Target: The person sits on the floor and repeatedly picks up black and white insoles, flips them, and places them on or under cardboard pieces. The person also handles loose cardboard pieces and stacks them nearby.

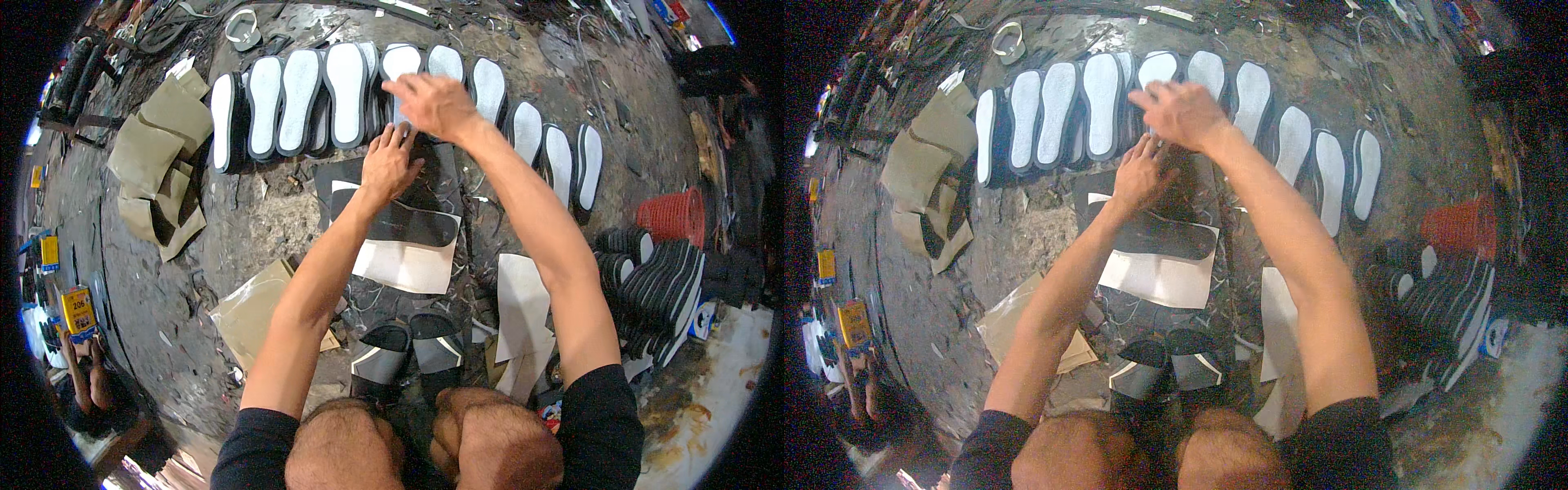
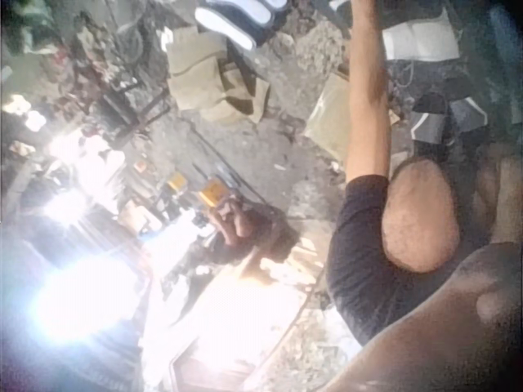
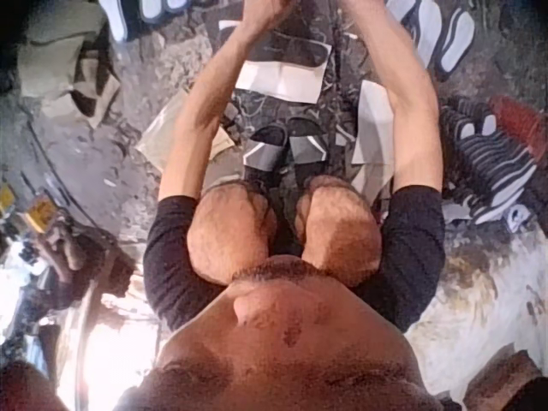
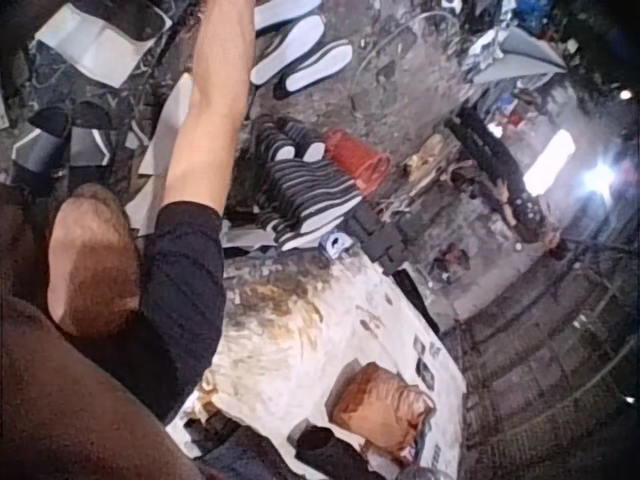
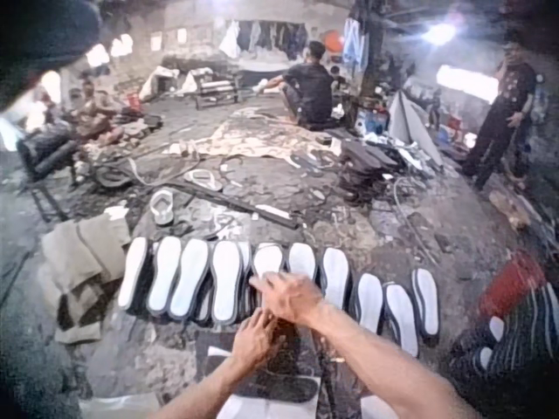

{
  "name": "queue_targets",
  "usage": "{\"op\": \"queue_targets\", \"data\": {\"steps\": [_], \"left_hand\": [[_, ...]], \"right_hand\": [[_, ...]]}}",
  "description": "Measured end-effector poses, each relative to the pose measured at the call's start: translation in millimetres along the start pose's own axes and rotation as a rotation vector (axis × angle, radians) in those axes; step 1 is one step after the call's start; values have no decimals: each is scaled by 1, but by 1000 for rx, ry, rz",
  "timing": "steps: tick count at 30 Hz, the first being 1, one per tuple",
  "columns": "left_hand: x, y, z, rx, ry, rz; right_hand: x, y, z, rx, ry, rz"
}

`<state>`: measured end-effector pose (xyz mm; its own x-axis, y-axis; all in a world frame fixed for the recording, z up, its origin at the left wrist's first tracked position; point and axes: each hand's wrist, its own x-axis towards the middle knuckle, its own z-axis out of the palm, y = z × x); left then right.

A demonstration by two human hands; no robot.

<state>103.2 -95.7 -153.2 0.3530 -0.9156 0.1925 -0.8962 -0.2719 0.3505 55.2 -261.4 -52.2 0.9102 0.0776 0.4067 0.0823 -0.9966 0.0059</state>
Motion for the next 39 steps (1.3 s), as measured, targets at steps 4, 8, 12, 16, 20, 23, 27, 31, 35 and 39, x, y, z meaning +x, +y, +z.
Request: {"op": "queue_targets", "data": {"steps": [4,8,12,16,20,23,27,31,35,39], "left_hand": [[7,15,-14,10,-101,-43],[-4,1,-1,13,-11,-25],[-66,10,-12,-190,147,13],[-188,28,-56,-51,-256,78],[-256,69,-47,-44,-349,-144],[-264,87,-54,-265,-183,-301],[-248,120,-80,-1247,54,-614],[-248,96,-86,-1456,-53,-905],[-244,65,-98,-1302,-136,-1022],[-253,45,-85,-1001,-66,-1028]], "right_hand": [[40,32,-32,-244,373,73],[74,44,-65,95,721,598],[38,29,-86,821,1389,731],[-67,-20,-121,1200,461,1253],[-139,-92,-106,1604,539,1344],[-187,-143,-80,1583,276,1497],[-199,-241,-68,1633,402,1519],[-206,-264,-57,1610,807,1738],[-271,-201,-60,1451,524,1444],[-276,-203,-47,1286,232,1529]]}}
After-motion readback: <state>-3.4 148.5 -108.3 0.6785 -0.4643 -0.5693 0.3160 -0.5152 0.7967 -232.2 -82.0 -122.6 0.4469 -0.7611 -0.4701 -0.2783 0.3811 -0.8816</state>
